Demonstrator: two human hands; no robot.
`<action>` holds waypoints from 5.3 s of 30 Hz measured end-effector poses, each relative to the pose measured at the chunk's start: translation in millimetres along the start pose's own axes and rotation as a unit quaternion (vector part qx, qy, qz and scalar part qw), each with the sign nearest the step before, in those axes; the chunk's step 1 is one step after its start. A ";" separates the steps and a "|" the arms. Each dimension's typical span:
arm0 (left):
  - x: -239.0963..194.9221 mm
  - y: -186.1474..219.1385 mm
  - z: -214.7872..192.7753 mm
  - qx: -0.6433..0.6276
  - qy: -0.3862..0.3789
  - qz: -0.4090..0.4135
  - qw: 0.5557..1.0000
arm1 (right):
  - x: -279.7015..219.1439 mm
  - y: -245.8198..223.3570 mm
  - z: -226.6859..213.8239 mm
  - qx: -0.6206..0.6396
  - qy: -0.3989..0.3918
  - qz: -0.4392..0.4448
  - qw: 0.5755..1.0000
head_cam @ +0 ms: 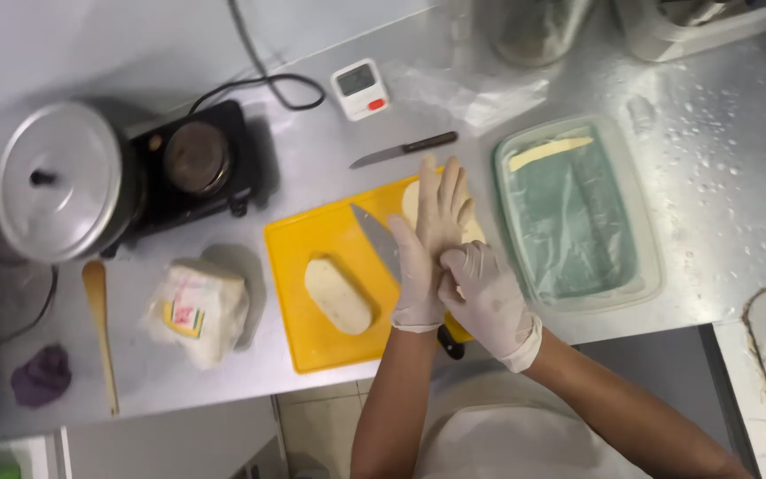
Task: Slicing a block of white cheese on a yellow cutting board and placing the strips into a plastic container.
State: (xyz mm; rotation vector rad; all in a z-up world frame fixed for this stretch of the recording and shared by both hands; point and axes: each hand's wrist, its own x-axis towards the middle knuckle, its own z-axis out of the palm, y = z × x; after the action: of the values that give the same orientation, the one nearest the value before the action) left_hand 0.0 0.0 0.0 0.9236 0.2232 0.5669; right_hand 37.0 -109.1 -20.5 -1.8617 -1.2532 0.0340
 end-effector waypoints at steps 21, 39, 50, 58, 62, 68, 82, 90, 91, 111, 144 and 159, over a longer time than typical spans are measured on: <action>-86.8 130.4 -147.3 -0.290 0.166 0.110 0.936 | -39.2 -163.1 127.9 0.202 -0.175 -0.008 0.964; -151.8 119.0 -268.1 0.572 0.015 0.087 0.815 | -118.2 -68.2 144.1 -0.391 -0.100 0.242 0.882; -115.4 123.7 -262.6 0.710 -0.097 0.100 0.690 | -131.7 -108.6 112.8 -0.139 -0.182 0.296 0.927; -102.9 108.9 -268.2 0.730 -0.128 0.097 0.664 | -123.8 -116.5 110.7 -0.135 -0.203 0.323 0.915; -98.4 103.6 -270.8 0.741 -0.136 0.118 0.647 | -121.0 -109.4 112.6 -0.113 -0.194 0.320 0.921; -99.9 99.3 -273.0 0.742 -0.145 0.131 0.641 | -111.6 -111.6 108.5 -0.113 -0.211 0.332 0.912; -102.3 93.5 -280.7 0.702 -0.108 0.127 0.692 | -123.0 -108.9 119.7 -0.166 -0.232 0.319 0.904; -99.9 92.6 -284.7 0.685 -0.112 0.144 0.705 | -124.0 -108.8 123.9 -0.168 -0.228 0.337 0.898; -100.0 92.9 -284.6 0.685 -0.112 0.144 0.705 | -124.6 -108.7 124.3 -0.168 -0.228 0.337 0.898; -98.3 96.2 -285.9 0.689 -0.124 0.136 0.701 | -127.8 -102.7 125.3 -0.157 -0.232 0.343 0.897; -159.3 47.6 -238.8 0.705 -0.153 -0.001 0.693 | -132.2 -76.5 133.7 -0.153 -0.277 0.338 0.886; -172.0 34.5 -251.4 0.745 -0.131 0.075 0.650 | -152.6 1.1 107.6 0.272 -0.236 0.566 0.742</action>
State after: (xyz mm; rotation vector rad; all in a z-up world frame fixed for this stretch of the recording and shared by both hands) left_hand -260.5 94.7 -130.9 2.6603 0.3444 0.2831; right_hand -86.6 -157.6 -151.8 -1.8167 -0.1242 1.4387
